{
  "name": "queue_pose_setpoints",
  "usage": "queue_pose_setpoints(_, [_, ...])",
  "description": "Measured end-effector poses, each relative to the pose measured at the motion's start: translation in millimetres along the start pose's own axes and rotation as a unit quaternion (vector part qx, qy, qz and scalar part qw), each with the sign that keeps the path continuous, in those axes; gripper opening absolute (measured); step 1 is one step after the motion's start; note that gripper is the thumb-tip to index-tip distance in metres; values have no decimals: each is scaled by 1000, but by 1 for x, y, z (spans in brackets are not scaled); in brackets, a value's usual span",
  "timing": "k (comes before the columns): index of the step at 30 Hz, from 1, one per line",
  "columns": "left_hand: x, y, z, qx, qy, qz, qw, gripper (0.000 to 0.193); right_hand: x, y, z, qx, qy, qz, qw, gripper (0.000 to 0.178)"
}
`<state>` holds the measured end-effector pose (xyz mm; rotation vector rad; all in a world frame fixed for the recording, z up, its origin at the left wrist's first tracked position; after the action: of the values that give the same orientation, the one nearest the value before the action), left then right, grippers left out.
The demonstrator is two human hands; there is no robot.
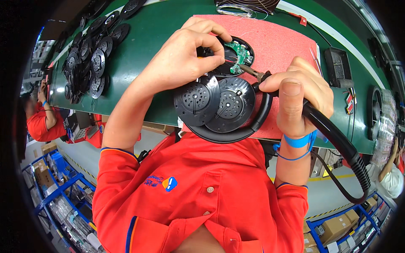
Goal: Soldering components onto a circuit board within a plastic housing on an assembly line.
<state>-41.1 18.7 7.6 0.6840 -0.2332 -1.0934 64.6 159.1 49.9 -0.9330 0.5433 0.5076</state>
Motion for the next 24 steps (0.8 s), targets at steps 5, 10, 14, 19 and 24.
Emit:
queue_pose_setpoints(5, [0,1,-1,-1,-4,7,1000,6,-1,1,-2,-3,-12,5,1000,40])
queue_pose_setpoints(10, [0,0,-2,-2,-1,4,1000,6,-2,0,-7,6,-31,9,999,35])
queue_pose_setpoints(14, [0,0,-2,-5,-5,6,1000,6,-3,-1,-7,9,-35,2,999,33])
queue_pose_setpoints(19, [0,1,-2,-7,-3,4,1000,6,-3,-1,-7,10,-38,-1,999,33])
queue_pose_setpoints(24, [0,1,-2,-9,-1,2,1000,6,-4,-2,-7,10,-41,1,999,34])
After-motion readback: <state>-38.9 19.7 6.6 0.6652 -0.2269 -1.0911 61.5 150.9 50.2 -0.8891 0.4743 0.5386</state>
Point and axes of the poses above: each hand's wrist, its own x-axis away from the middle knuckle, its own z-axis out of the back of the hand, y = z × x, the point moved 7 cm from there along -x, towards the middle knuckle, and after that the axes turned 15 degrees about -y, right-handed, at the moved point
